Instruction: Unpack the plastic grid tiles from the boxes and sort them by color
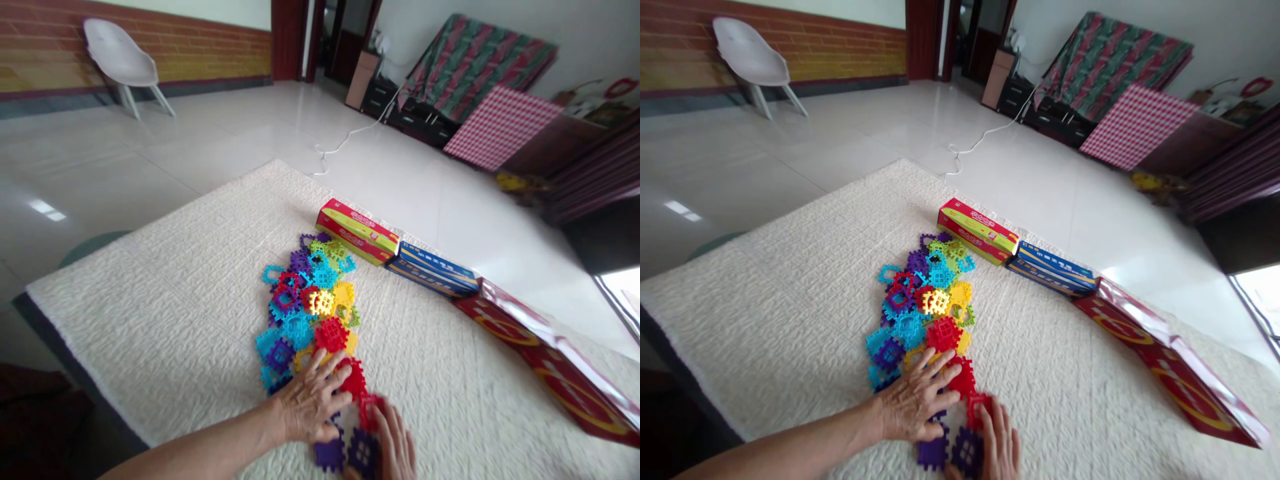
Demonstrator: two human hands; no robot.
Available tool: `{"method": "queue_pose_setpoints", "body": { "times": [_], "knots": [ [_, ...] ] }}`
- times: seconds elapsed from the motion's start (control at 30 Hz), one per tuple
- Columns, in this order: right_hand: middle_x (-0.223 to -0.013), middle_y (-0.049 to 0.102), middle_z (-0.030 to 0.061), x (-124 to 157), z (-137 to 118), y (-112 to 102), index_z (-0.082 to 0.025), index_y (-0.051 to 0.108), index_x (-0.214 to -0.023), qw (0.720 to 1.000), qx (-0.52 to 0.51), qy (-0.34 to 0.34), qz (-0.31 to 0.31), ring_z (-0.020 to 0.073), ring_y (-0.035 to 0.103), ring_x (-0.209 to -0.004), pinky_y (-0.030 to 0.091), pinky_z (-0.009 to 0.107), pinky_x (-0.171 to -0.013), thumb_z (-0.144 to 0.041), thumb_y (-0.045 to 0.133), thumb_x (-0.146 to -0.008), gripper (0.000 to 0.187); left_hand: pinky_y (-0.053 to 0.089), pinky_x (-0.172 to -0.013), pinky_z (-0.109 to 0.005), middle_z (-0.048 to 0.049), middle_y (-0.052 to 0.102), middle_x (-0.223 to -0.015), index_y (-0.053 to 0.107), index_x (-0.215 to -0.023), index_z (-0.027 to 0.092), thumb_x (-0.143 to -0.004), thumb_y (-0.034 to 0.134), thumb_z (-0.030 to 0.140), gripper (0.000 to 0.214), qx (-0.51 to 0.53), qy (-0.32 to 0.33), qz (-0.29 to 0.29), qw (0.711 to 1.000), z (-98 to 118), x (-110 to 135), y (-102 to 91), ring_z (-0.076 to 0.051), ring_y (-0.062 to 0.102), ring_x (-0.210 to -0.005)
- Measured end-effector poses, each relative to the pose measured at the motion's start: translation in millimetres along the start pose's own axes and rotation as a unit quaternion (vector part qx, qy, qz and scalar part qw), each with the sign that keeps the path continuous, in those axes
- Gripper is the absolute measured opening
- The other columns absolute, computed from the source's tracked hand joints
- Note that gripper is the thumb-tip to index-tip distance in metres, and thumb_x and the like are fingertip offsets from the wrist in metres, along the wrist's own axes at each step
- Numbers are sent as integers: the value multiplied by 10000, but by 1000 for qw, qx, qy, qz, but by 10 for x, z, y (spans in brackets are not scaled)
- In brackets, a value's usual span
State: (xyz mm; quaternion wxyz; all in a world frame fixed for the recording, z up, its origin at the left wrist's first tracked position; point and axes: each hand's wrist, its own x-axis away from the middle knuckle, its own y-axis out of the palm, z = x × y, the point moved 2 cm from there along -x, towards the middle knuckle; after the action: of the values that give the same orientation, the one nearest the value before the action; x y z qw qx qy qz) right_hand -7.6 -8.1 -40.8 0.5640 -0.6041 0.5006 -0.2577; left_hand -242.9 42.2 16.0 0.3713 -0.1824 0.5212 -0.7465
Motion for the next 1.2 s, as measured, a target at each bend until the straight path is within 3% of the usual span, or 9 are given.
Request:
{"method": "queue_pose_setpoints", "body": {
  "times": [0.1, 0.27, 0.4, 0.6, 0.8, 0.93, 1.07, 1.2],
  "knots": [
    [-1470, 402, 216, -309, -171, 93, -167, 210, -1515, 998, -42, -53, -6, 441, 385, -1341, 399, 640, -960, -555, 543, -816, 866, 187, -1130, -589, -113, 406, -1497, 605, -1124, 199, -856, 567, 468, 382, -41, 9, 20, 999, -146, 63, -38, -364, 219, -1438],
    [-1476, 379, 218, -734, -507, 195, -173, 211, -1509, 989, -71, -132, -1, 413, 418, -1317, 436, 618, -945, -455, 631, -780, 886, 238, -1125, -536, -98, 486, -1432, 630, -1041, 185, -885, 535, 384, 270, -88, 4, 69, 994, -458, 203, -189, -323, 289, -1412],
    [-1499, 334, 215, -947, -718, 287, -182, 252, -1487, 984, -102, -147, 0, 395, 438, -1296, 484, 584, -912, -388, 658, -774, 845, 294, -1095, -515, -78, 512, -1410, 638, -1028, 200, -900, 521, 327, 215, -109, -35, 111, 987, -711, 316, -387, -297, 346, -1377],
    [-1539, 262, 189, -1331, -983, 462, -192, 256, -1485, 973, -175, -150, 27, 368, 346, -1372, 480, 578, -962, -264, 619, -827, 755, 355, -1067, -496, -89, 510, -1411, 651, -1015, 192, -927, 485, 301, 217, -125, -118, 182, 968, -1068, 412, -654, -300, 357, -1368],
    [-1554, 256, 173, -1891, -1318, 633, -180, 235, -1486, 955, -225, -191, 1, 340, 249, -1433, 363, 615, -1073, -187, 595, -821, 756, 410, -1046, -492, -124, 514, -1388, 672, -1020, 192, -907, 511, 249, 205, -128, -191, 244, 942, -1541, 483, -723, -309, 409, -1335],
    [-1547, 279, 168, -2163, -1499, 625, -168, 231, -1484, 947, -248, -206, -4, 312, 258, -1435, 363, 579, -1089, -148, 565, -800, 761, 417, -1057, -484, -123, 520, -1376, 672, -1051, 193, -914, 499, 223, 222, -122, -223, 284, 925, -1690, 522, -754, -295, 428, -1325],
    [-1516, 342, 150, -2162, -1451, 450, -191, 316, -1440, 944, -251, -215, 13, 302, 308, -1408, 341, 571, -1100, -225, 586, -831, 668, 421, -1068, -443, -110, 540, -1354, 656, -1094, 199, -928, 474, 209, 247, -100, -225, 311, 918, -1663, 610, -770, -264, 447, -1315],
    [-1478, 383, 156, -2123, -981, 350, -196, 407, -1370, 963, -231, -106, 91, 316, 360, -1372, 341, 590, -1075, -272, 548, -859, 535, 408, -1075, -464, -113, 544, -1353, 594, -1200, 203, -931, 480, 264, 299, -93, -269, 355, 891, -1788, 749, -752, -266, 453, -1310]
  ]
}}
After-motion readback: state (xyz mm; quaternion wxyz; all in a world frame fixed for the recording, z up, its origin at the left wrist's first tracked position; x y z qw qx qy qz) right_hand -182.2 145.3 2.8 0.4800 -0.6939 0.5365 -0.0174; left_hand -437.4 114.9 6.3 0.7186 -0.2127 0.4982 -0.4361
